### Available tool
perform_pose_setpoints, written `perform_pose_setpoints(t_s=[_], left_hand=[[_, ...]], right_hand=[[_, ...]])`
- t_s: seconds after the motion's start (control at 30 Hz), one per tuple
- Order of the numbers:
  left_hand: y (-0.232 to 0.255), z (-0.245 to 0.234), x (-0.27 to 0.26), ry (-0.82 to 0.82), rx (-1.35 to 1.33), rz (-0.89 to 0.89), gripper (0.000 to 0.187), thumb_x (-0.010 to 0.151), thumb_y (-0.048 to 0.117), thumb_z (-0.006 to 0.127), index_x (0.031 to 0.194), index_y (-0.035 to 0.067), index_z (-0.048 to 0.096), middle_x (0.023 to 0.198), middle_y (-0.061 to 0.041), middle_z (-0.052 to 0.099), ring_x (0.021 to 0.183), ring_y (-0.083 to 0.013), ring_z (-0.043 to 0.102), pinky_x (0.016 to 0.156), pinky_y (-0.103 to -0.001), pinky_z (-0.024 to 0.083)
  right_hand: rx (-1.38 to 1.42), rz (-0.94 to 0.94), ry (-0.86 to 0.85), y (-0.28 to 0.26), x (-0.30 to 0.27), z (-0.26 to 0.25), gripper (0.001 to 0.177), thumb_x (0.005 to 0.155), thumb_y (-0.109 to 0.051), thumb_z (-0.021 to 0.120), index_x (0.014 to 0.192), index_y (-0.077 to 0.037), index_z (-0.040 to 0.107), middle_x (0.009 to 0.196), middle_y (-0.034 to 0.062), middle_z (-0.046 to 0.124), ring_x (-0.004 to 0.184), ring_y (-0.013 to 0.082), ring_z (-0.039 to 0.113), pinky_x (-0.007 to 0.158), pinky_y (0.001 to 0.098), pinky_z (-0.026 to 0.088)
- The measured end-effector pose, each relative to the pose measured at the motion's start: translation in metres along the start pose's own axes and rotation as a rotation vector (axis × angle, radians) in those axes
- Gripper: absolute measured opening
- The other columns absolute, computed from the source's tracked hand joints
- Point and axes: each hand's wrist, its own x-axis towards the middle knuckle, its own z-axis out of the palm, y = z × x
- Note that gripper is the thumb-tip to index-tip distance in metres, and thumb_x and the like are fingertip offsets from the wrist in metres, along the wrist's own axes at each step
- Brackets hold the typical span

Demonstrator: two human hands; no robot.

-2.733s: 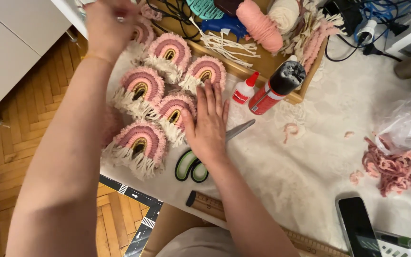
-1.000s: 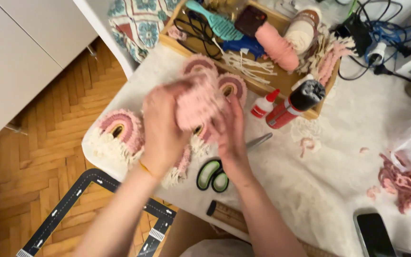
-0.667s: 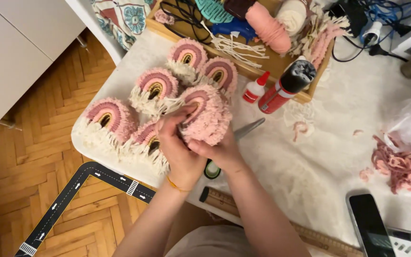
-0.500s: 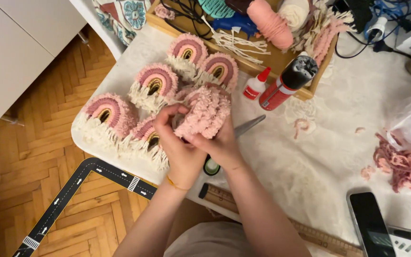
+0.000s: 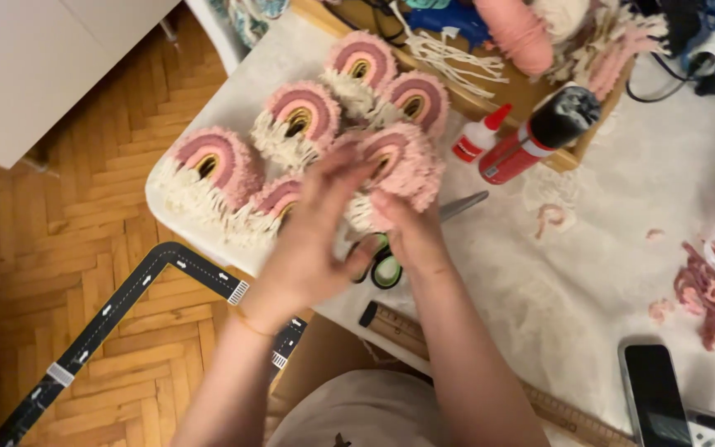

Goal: Organizing and assembling macramé rainbow decorations using glue and scissors.

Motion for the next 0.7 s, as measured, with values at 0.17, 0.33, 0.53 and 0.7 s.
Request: perform_pose_setpoints(t_s=[0.17, 0.33, 0.53, 0.7], left_hand=[[-0.079, -0.079, 0.001, 0.112, 0.459, -0.29, 0.071, 0.082, 0.024, 0.092, 0.139, 0.003, 0.055, 0.137, -0.022, 0.056, 0.126, -0.0374, 0.058, 0.107, -0.042, 0.049], [-0.152, -0.111, 0.024, -0.245, 0.392, -0.695, 0.075, 0.077, 0.048, 0.087, 0.131, 0.002, 0.064, 0.12, -0.02, 0.069, 0.109, -0.0313, 0.065, 0.097, -0.04, 0.05], [-0.162, -0.124, 0.044, -0.62, 0.123, -0.852, 0.059, 0.074, 0.048, 0.083, 0.115, 0.006, 0.078, 0.105, -0.007, 0.079, 0.098, -0.0207, 0.068, 0.089, -0.033, 0.05], [-0.188, -0.123, 0.041, -0.699, 0.038, -0.907, 0.058, 0.07, 0.043, 0.088, 0.113, 0.004, 0.078, 0.102, -0.004, 0.078, 0.095, -0.0161, 0.067, 0.086, -0.03, 0.05]], right_hand=[[-0.022, 0.029, 0.198, 0.016, -0.004, -0.018, 0.069, 0.086, -0.004, 0.073, 0.149, -0.004, 0.044, 0.143, 0.0082, 0.056, 0.133, 0.0218, 0.055, 0.115, 0.0396, 0.045], [-0.113, 0.017, 0.136, 0.016, -0.005, -0.013, 0.067, 0.087, -0.004, 0.074, 0.148, -0.003, 0.045, 0.141, 0.0072, 0.056, 0.133, 0.0199, 0.055, 0.114, 0.0379, 0.045], [-0.163, 0.018, 0.149, 0.012, -0.004, -0.011, 0.067, 0.088, -0.004, 0.073, 0.148, -0.003, 0.045, 0.14, 0.0077, 0.056, 0.131, 0.0194, 0.056, 0.111, 0.036, 0.047], [-0.18, 0.01, 0.159, 0.006, -0.003, -0.002, 0.065, 0.089, -0.005, 0.073, 0.148, -0.003, 0.044, 0.139, 0.0079, 0.056, 0.13, 0.0196, 0.056, 0.111, 0.0361, 0.048]])
